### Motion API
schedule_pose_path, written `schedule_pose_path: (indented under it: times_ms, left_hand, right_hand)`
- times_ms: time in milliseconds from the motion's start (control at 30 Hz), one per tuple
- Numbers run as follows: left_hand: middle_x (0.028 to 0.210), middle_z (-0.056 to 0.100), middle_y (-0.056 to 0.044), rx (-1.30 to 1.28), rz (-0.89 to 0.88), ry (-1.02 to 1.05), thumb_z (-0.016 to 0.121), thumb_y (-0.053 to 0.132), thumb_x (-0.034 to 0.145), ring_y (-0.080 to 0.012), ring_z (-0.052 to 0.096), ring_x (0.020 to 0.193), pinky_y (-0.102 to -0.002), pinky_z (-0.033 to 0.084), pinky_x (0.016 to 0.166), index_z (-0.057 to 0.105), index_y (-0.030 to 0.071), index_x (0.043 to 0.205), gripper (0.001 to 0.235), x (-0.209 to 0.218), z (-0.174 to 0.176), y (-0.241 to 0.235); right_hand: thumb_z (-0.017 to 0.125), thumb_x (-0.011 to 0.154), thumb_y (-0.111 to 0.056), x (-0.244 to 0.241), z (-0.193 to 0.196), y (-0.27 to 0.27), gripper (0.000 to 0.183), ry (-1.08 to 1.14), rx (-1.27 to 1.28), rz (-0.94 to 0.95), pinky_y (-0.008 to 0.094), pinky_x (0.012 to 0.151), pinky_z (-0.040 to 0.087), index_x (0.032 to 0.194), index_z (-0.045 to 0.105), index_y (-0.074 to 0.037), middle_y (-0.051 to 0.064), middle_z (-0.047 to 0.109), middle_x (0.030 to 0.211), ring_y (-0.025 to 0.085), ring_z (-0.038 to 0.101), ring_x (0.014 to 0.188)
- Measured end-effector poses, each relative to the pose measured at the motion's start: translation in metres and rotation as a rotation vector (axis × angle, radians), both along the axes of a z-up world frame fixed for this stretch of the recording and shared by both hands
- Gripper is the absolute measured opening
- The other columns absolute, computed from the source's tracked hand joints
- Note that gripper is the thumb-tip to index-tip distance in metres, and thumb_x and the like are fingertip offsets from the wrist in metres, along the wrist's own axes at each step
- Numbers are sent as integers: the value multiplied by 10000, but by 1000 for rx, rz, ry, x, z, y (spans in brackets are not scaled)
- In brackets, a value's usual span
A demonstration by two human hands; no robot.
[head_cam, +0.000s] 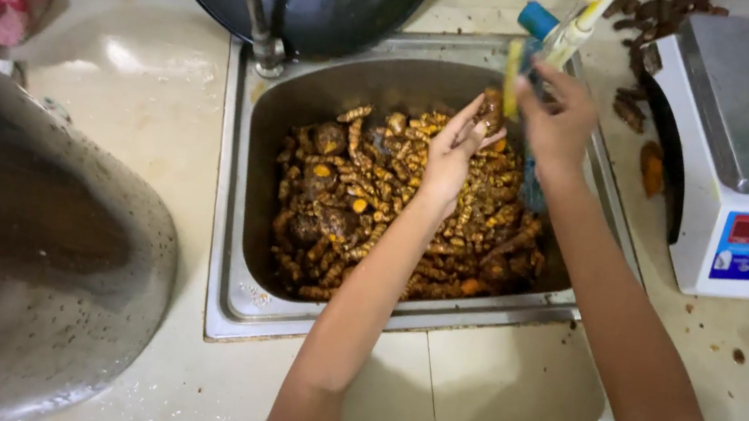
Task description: Washing and scrubbing turmeric roots in a sink using a sponge and running water
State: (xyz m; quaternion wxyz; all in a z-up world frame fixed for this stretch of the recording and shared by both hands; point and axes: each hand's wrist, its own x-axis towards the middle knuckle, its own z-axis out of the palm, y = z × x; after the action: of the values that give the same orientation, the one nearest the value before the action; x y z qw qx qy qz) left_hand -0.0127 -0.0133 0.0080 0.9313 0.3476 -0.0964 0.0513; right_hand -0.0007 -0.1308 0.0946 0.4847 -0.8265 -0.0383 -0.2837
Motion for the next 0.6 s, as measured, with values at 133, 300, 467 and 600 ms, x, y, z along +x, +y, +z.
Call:
schedule_pose_path:
  times_ms: [133,300,467,600]
  left_hand:
    - [1466,445,-389,-69,-33,81,439,-36,1081,-537,547,1212,-603,388,1140,455,14,1512,434,-9,17,24]
    - [1605,228,-371,-104,-112,227,461,105,1097,-456,557,1269,-646,159,1195,365,36,1552,470,-4,23,42]
    - [1496,330,-305,-39,-146,322,499,141,1085,-433,552,1292,-611,199,1195,362,55,1554,496,2,9,41]
    - [1101,408,-165,-175,-120,271,566,46,1041,-612,518,1199,-592,396,1102,366,38,1492,493,7,-11,20]
  right_hand:
    - [778,1075,-340,-27,14,18,386,13,365,87,517,958,578,1366,654,-120,234,638,1311,390,650,1209]
    - [796,1011,-325,-37,-13,18,406,87,386,34,367,864,586,1326,685,-95,132,718,1190,210,680,1091]
    - [812,976,-323,-26,-42,1,366,210,403,24,309,811,592,1290,720,-159,92,742,1152,170,698,1003]
    - [834,931,-306,-32,-35,5,387,256,486,48,347,833,619,1284,726,-190,82,743,1189,179,715,1042]
